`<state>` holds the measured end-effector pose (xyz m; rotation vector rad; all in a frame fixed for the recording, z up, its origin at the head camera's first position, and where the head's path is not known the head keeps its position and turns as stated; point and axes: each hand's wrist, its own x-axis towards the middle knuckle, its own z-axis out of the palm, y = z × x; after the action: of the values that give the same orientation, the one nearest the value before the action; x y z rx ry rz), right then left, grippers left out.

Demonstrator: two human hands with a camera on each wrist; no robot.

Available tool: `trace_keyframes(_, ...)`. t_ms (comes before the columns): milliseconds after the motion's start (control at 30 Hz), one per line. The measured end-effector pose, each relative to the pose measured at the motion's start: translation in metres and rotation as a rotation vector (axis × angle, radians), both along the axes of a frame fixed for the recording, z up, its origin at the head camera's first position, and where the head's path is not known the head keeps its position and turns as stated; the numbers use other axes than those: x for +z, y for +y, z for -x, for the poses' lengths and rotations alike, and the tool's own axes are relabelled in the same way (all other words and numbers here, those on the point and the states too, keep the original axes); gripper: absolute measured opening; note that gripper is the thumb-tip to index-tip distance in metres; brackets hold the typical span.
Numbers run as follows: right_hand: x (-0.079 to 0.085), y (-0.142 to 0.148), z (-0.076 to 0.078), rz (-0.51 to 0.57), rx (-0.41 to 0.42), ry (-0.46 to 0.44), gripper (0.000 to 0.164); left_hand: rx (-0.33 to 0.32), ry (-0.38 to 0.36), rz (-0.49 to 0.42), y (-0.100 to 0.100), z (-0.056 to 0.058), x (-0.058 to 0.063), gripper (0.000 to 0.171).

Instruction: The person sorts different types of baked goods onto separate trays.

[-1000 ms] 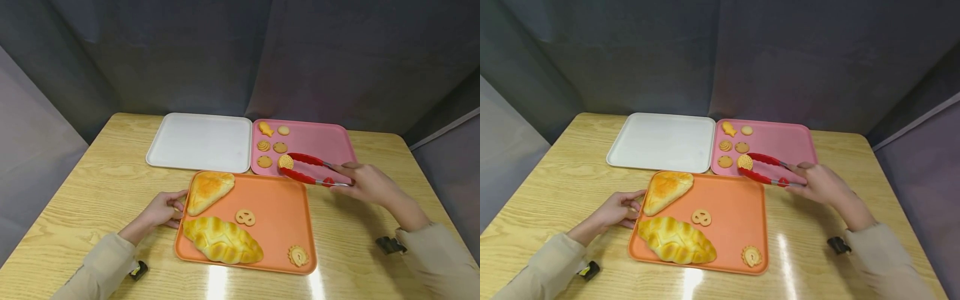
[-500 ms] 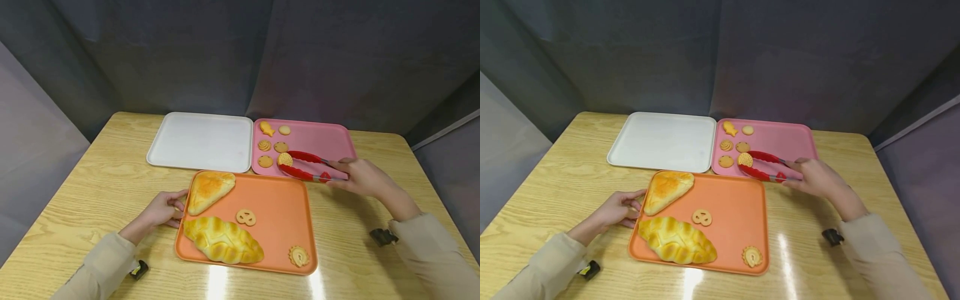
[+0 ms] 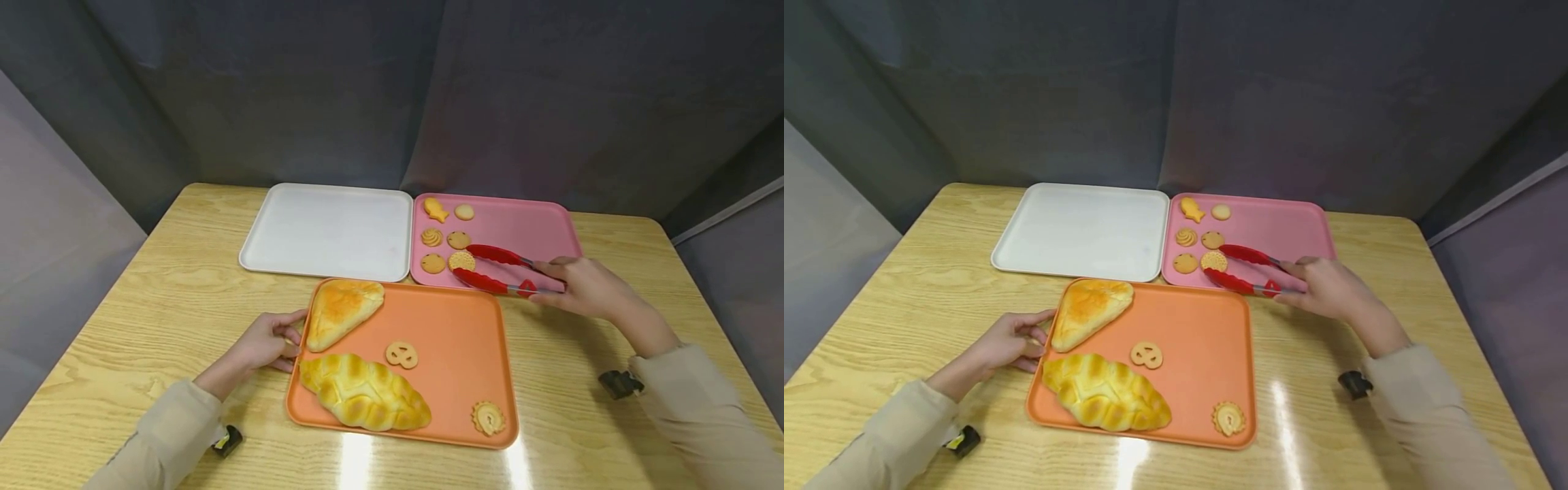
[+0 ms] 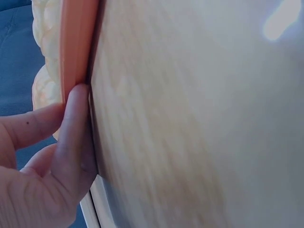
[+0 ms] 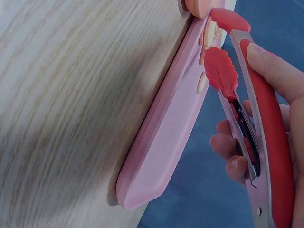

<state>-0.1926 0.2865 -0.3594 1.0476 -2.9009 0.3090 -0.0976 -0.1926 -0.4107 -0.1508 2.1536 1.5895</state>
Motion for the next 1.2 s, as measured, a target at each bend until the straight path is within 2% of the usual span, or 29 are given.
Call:
trace_keyframes(233,0.002,0.002,-0.005,0.024,-0.009,0.052,0.058,-0.001,0.000,-0.009,0.000,-0.001,0.001,0.069)
trace_keyframes(433,0.007,0.006,-0.015,0.058,0.033,0.132,0.061,0.000,-0.002,-0.011,0.000,-0.001,0.002,0.068)
trace_keyframes(733,0.015,0.012,-0.033,0.107,0.088,0.190,0.062,0.006,-0.008,-0.009,0.000,-0.001,0.001,0.068)
trace_keyframes(1200,0.014,0.016,-0.050,0.161,0.155,0.176,0.064,0.004,-0.013,-0.002,0.000,0.000,0.000,0.069)
